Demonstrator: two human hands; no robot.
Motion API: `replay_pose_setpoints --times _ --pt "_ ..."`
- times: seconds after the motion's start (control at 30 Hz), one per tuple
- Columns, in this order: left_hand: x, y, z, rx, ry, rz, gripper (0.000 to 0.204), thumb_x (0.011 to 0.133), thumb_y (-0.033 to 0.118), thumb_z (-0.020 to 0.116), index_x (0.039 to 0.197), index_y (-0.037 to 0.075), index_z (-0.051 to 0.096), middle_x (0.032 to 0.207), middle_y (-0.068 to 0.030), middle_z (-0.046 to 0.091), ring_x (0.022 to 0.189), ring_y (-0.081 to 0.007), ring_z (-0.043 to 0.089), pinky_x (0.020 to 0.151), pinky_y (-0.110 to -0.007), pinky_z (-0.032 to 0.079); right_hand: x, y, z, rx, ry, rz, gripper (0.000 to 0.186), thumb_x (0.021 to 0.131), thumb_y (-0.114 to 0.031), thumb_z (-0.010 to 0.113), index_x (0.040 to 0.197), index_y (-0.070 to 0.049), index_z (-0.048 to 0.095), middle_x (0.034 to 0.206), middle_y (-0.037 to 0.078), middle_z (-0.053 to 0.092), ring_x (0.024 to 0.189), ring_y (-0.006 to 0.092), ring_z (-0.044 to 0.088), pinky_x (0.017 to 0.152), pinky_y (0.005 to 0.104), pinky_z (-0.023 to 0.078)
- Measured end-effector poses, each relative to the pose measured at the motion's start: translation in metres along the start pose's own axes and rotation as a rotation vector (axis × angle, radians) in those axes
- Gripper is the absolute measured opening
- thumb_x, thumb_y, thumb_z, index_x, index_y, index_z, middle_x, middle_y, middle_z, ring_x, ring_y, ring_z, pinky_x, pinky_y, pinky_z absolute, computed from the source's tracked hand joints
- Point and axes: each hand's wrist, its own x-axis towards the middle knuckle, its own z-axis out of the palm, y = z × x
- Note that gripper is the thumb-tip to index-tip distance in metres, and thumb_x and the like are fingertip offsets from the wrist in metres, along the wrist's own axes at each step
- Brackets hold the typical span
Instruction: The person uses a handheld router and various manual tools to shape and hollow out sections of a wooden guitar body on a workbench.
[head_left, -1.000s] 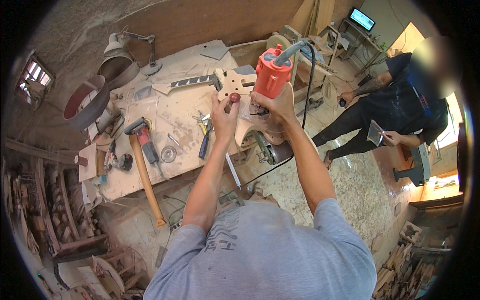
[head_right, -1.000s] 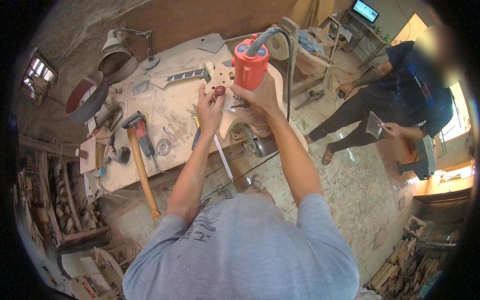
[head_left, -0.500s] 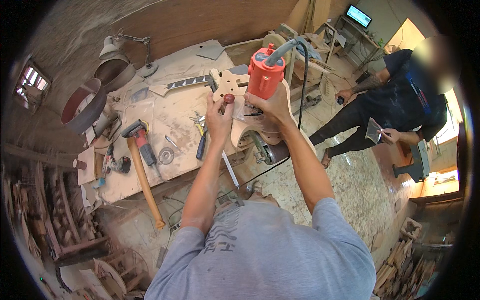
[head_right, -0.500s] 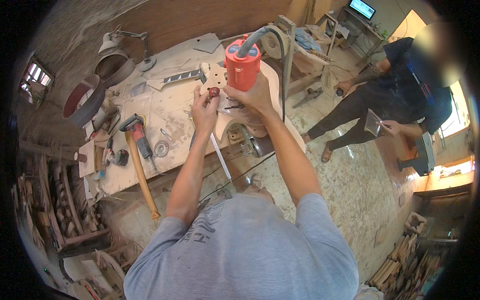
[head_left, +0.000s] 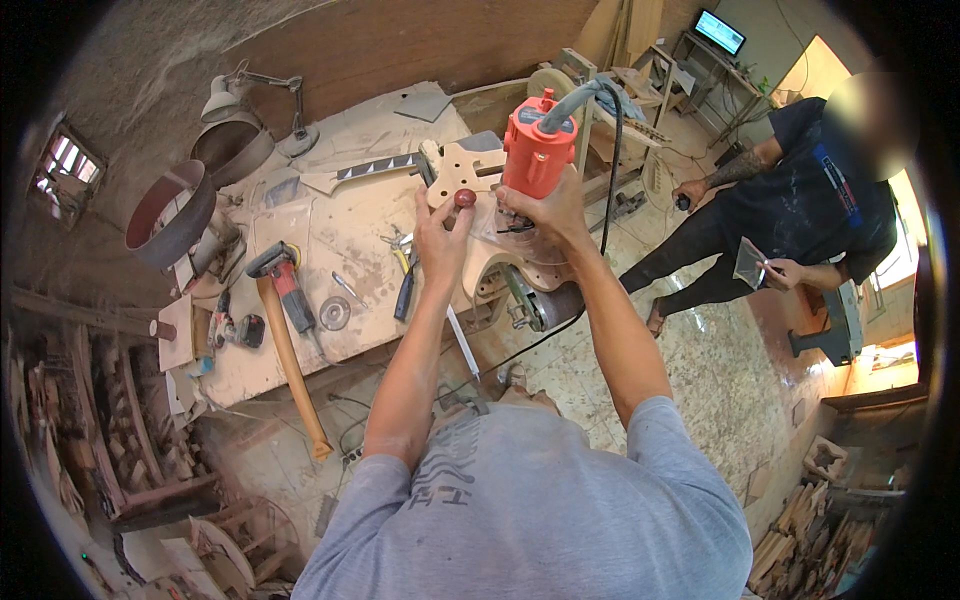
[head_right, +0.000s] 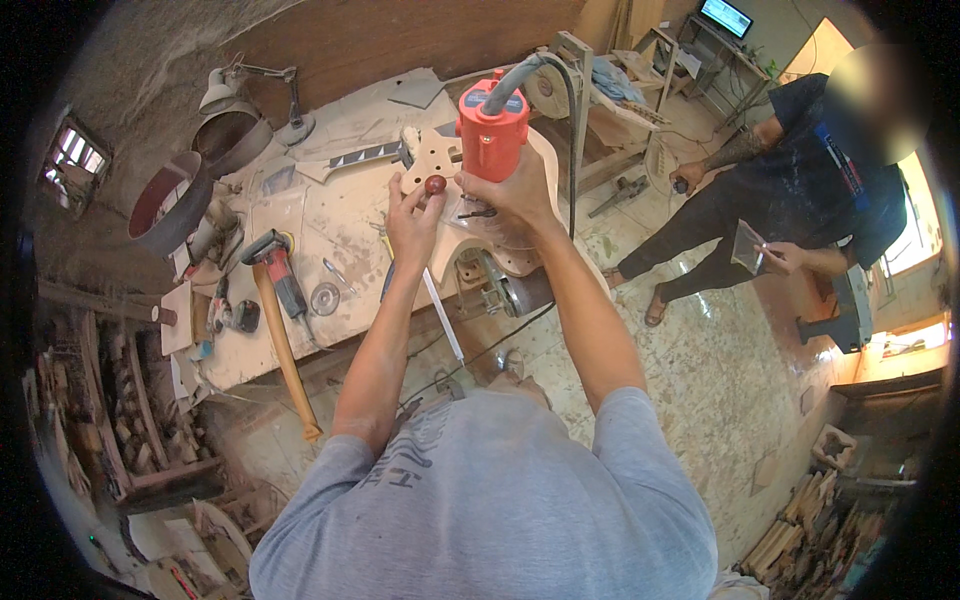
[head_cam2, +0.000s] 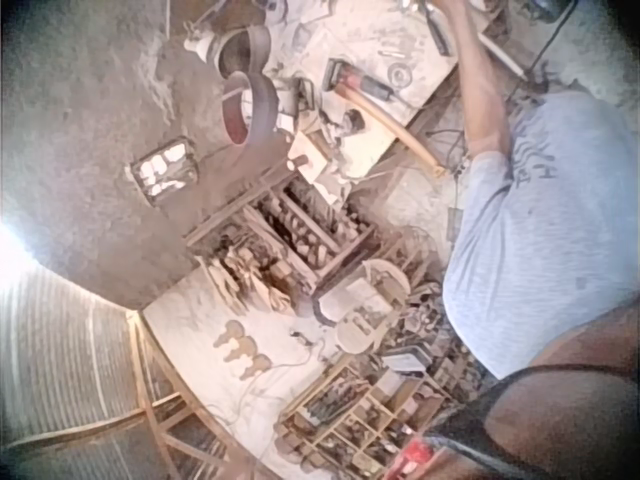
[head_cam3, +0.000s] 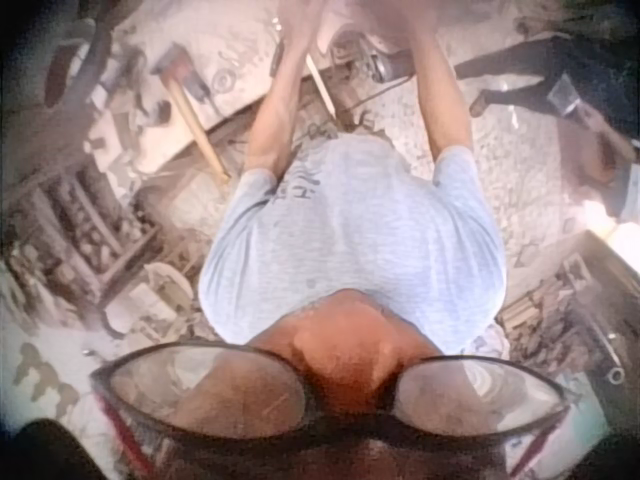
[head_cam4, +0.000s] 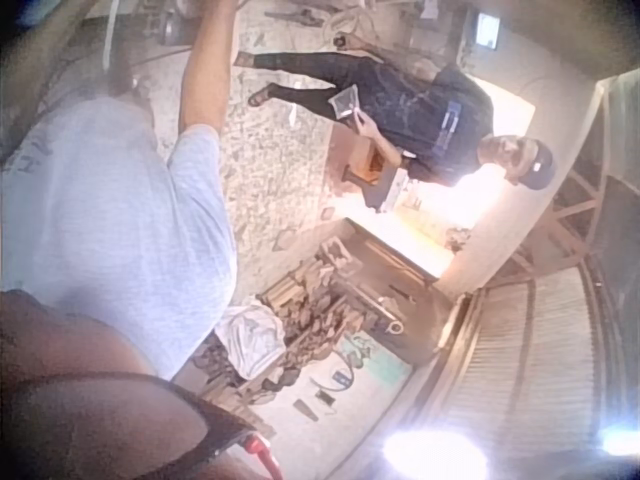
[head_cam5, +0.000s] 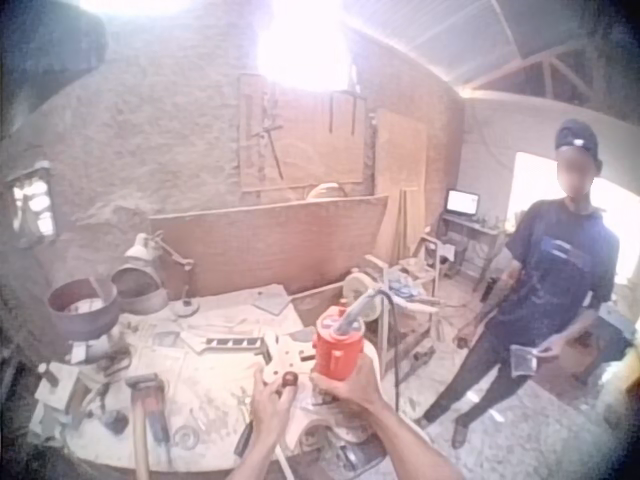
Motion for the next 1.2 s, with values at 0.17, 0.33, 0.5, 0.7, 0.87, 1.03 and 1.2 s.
replay_pose_setpoints --times 0.17,0.33,0.5,0.7,0.87,1.03,1.2 --pt "0.001 -0.003 0.000 -0.027 -0.011 0.006 0.036 0.094 0.030 0.079 0.126 0.012 0.080 0.159 -0.0244 0.051 0.100 -0.0273 0.073 0.093 -0.040 0.055 0.000 0.005 0.006 0.051 -0.003 -0.004 0.069 0.074 -0.026 0.092 0.134 -0.002 0.068 0.115 0.003 0.072 0.103 0.0148 0.068 0.093 0.0332 0.054" --pt "0.005 -0.018 -0.002 -0.054 -0.004 0.037 0.036 0.095 0.028 0.079 0.126 0.009 0.078 0.154 -0.0215 0.058 0.078 -0.0154 0.066 0.076 -0.035 0.053 0.002 0.003 0.010 0.046 -0.034 -0.012 0.068 0.074 -0.023 0.091 0.135 -0.002 0.067 0.114 0.003 0.071 0.103 0.0138 0.067 0.092 0.0324 0.054" --pt "0.002 -0.006 -0.009 -0.071 -0.050 0.015 0.035 0.096 0.024 0.078 0.126 0.006 0.078 0.158 -0.0239 0.052 0.088 -0.0209 0.068 0.080 -0.035 0.055 0.000 0.011 0.011 0.056 -0.016 0.000 0.067 0.075 -0.020 0.091 0.135 -0.002 0.067 0.109 0.002 0.071 0.099 0.0126 0.067 0.089 0.0317 0.055" --pt "0.004 -0.016 -0.009 -0.092 -0.049 0.048 0.035 0.095 0.024 0.079 0.126 0.007 0.078 0.160 -0.0208 0.052 0.081 -0.0163 0.064 0.075 -0.032 0.053 -0.001 0.007 0.012 0.031 -0.050 0.033 0.069 0.074 -0.019 0.091 0.136 -0.002 0.065 0.113 0.003 0.071 0.100 0.0128 0.067 0.089 0.0314 0.055" --pt "0.005 -0.026 -0.007 -0.047 -0.028 0.096 0.038 0.095 0.026 0.079 0.128 0.009 0.078 0.161 -0.0180 0.052 0.077 -0.0130 0.061 0.072 -0.031 0.052 -0.002 -0.001 0.013 0.023 -0.033 -0.023 0.069 0.074 -0.020 0.091 0.136 -0.002 0.066 0.117 0.003 0.071 0.102 0.0143 0.068 0.092 0.0331 0.055" --pt "0.004 -0.022 -0.010 -0.051 -0.063 0.069 0.040 0.094 0.027 0.079 0.129 0.010 0.077 0.161 -0.0179 0.052 0.081 -0.0137 0.062 0.075 -0.032 0.053 -0.005 -0.004 0.011 0.009 -0.018 0.000 0.068 0.074 -0.022 0.092 0.134 -0.002 0.067 0.115 0.003 0.071 0.102 0.0153 0.068 0.092 0.0335 0.055" --pt "0.003 -0.017 -0.014 -0.103 -0.087 0.060 0.039 0.093 0.026 0.079 0.129 0.010 0.078 0.163 -0.0184 0.050 0.082 -0.0130 0.064 0.075 -0.031 0.053 -0.007 -0.007 0.008 -0.052 -0.045 0.033 0.067 0.073 -0.022 0.092 0.132 -0.001 0.067 0.113 0.003 0.071 0.102 0.0153 0.068 0.093 0.0332 0.054"
